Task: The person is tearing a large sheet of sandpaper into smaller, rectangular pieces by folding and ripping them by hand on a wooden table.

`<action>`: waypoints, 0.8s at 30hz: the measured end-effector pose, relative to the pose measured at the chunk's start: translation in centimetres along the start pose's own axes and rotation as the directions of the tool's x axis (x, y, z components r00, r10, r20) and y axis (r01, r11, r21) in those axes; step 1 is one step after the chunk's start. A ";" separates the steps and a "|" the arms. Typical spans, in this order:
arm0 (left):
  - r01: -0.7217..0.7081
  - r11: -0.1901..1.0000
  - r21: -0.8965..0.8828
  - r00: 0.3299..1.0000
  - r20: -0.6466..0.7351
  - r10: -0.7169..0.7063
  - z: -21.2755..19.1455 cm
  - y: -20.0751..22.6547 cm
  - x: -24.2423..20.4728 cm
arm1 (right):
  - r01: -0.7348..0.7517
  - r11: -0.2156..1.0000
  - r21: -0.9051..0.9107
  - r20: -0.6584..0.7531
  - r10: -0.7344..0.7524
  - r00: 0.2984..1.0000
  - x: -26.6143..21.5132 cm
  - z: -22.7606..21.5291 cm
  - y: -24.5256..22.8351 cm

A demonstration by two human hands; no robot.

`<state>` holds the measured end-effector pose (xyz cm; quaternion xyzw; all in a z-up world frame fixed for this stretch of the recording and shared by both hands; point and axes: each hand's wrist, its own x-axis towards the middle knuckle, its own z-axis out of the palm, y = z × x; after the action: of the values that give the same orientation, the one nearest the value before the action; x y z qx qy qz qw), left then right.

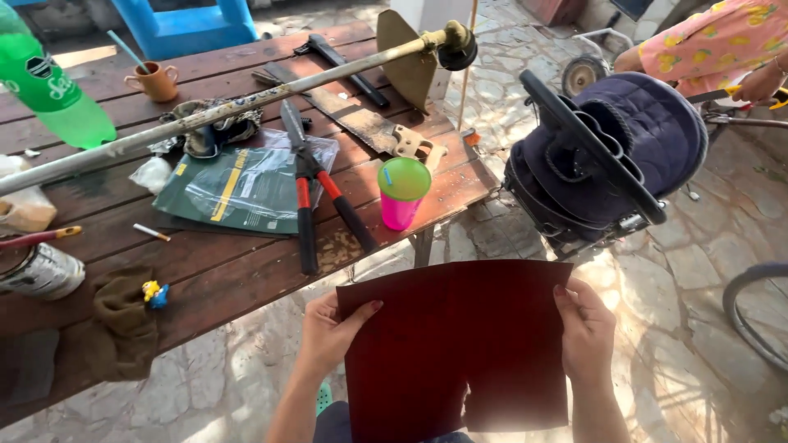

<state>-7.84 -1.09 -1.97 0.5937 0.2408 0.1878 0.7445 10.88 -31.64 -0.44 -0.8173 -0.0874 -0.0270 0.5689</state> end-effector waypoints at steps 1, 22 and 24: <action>0.022 0.999 0.030 1.000 0.007 -0.022 -0.4 0.6 -0.5 | -0.012 0.999 0.031 0.009 0.011 1.000 0.0 0.4 -0.4; -0.407 0.875 0.261 0.563 0.826 0.015 -7.8 13.9 6.1 | -0.123 0.841 0.526 0.426 -0.135 0.895 2.4 10.3 -8.6; -0.329 0.916 0.230 0.576 0.817 0.002 -8.7 13.6 5.4 | -0.038 0.867 0.497 0.408 -0.194 0.892 1.4 12.7 -10.1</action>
<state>-8.41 11.87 8.95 0.7586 -0.1485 -0.0769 0.6297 9.75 -16.20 4.68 -0.6248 -0.2529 0.1599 0.7211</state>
